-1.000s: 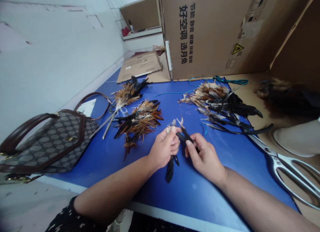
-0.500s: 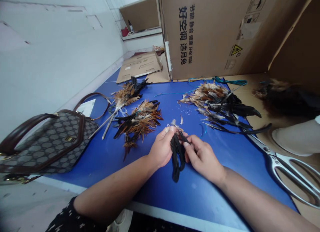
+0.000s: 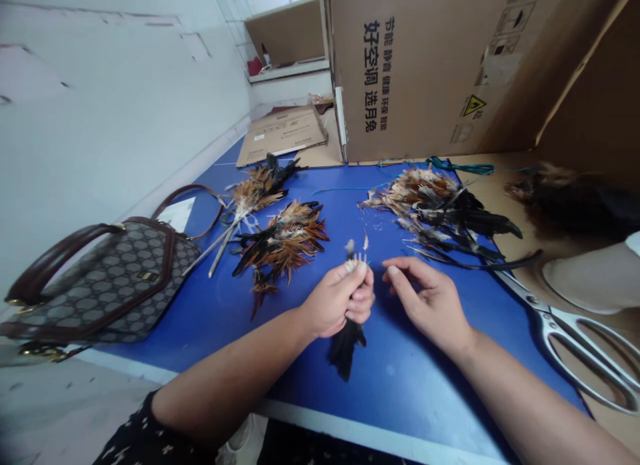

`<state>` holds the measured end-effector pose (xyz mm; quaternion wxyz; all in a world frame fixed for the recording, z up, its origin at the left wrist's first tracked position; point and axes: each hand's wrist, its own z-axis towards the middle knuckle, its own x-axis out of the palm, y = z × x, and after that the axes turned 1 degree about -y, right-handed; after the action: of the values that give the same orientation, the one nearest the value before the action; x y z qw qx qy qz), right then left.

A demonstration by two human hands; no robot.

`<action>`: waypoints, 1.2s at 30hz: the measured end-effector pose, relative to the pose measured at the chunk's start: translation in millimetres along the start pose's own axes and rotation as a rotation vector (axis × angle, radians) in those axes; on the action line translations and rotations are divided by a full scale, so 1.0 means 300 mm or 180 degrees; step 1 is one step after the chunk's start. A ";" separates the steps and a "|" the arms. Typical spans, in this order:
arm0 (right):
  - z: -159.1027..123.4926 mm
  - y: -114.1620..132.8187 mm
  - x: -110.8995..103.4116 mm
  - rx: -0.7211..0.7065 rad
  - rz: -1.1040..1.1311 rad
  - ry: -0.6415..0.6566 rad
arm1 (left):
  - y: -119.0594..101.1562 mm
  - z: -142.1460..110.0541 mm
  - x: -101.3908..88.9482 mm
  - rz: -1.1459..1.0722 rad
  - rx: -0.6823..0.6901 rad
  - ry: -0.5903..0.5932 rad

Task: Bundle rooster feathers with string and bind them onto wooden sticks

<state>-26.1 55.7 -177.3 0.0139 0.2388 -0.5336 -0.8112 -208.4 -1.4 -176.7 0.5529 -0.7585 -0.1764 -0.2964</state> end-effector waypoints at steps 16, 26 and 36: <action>-0.005 -0.011 -0.003 -0.0703 0.0139 0.0595 | -0.006 -0.012 -0.009 0.0306 -0.0563 0.0707; 0.001 0.015 -0.029 -0.0426 0.0369 0.0751 | -0.028 -0.025 0.010 0.0472 -0.0996 0.0705; -0.018 0.036 0.035 0.0089 0.0248 0.0347 | 0.036 -0.020 0.012 0.1169 -0.0704 0.0313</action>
<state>-35.8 43.5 -173.5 0.0711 0.2618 -0.5523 -0.7883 -200.7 -10.7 -181.0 0.5190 -0.8186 0.0255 -0.2448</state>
